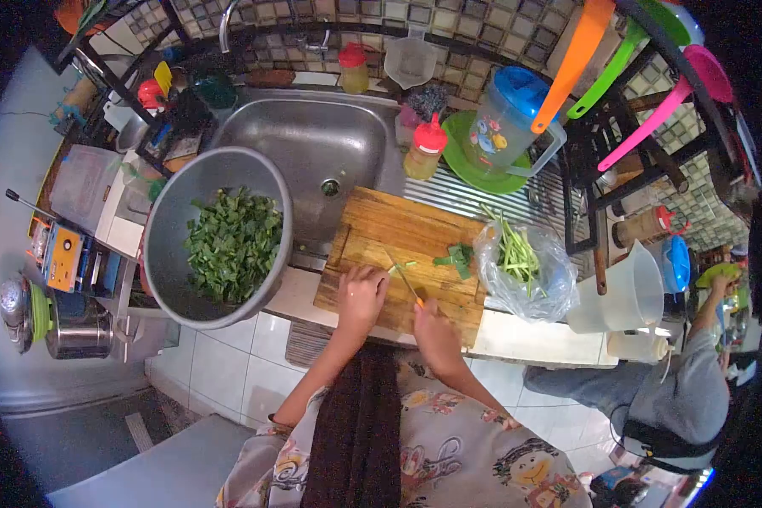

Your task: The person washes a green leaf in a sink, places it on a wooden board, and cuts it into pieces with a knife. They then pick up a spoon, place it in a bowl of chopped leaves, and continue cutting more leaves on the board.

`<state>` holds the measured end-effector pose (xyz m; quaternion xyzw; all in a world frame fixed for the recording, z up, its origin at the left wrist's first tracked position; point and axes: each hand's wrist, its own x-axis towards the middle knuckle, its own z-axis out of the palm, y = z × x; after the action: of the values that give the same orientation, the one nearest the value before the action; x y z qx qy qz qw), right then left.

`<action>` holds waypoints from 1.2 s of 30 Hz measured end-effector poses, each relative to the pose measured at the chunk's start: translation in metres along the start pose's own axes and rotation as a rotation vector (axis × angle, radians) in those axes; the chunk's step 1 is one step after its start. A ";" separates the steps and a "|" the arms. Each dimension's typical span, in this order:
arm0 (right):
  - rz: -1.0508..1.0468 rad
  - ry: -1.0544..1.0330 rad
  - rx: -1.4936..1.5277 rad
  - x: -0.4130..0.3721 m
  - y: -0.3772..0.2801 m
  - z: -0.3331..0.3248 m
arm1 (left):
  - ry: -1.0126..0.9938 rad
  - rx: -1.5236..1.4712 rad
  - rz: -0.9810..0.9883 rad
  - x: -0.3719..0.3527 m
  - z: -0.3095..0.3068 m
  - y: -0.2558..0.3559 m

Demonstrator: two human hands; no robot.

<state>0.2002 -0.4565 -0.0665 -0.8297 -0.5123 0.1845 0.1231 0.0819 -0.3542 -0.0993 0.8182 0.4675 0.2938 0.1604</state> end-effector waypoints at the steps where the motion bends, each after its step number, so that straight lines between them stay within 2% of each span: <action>1: -0.002 -0.001 -0.004 -0.003 0.006 0.001 | -0.030 -0.010 -0.016 0.001 0.000 -0.001; 3: 0.004 0.039 -0.152 -0.008 0.016 0.003 | -0.060 -0.022 -0.040 0.001 0.001 -0.001; 4: 0.002 0.034 -0.155 -0.009 0.019 0.003 | -0.044 -0.021 -0.034 0.001 0.000 -0.001; 6: -0.072 0.191 -0.085 -0.009 0.019 -0.002 | -0.030 -0.025 -0.028 0.000 0.001 -0.001; 7: -0.071 0.192 -0.088 -0.008 0.015 -0.006 | -0.021 -0.053 -0.020 0.000 0.003 -0.003; 16: -0.064 0.090 -0.091 -0.007 -0.007 0.004 | -0.021 -0.027 -0.018 -0.001 0.003 -0.002; 25: -0.134 0.140 -0.047 0.005 -0.004 0.013 | -0.030 -0.020 -0.040 -0.002 0.006 -0.002; 28: -0.066 0.073 -0.047 -0.014 0.009 0.009 | -0.053 -0.010 -0.057 -0.002 0.007 -0.004; 30: 0.100 -0.085 -0.148 -0.023 0.010 -0.008 | -0.085 -0.005 -0.067 -0.002 0.007 -0.005; 34: 0.160 -0.114 -0.186 -0.017 0.012 -0.024 | -0.076 0.013 0.021 0.003 0.009 -0.003; 36: 0.095 -0.035 -0.112 -0.016 0.015 -0.029 | -0.064 0.042 0.064 0.009 0.009 0.000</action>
<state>0.2184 -0.4779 -0.0437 -0.8553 -0.4840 0.1755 0.0587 0.0913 -0.3465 -0.1036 0.8449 0.4419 0.2624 0.1487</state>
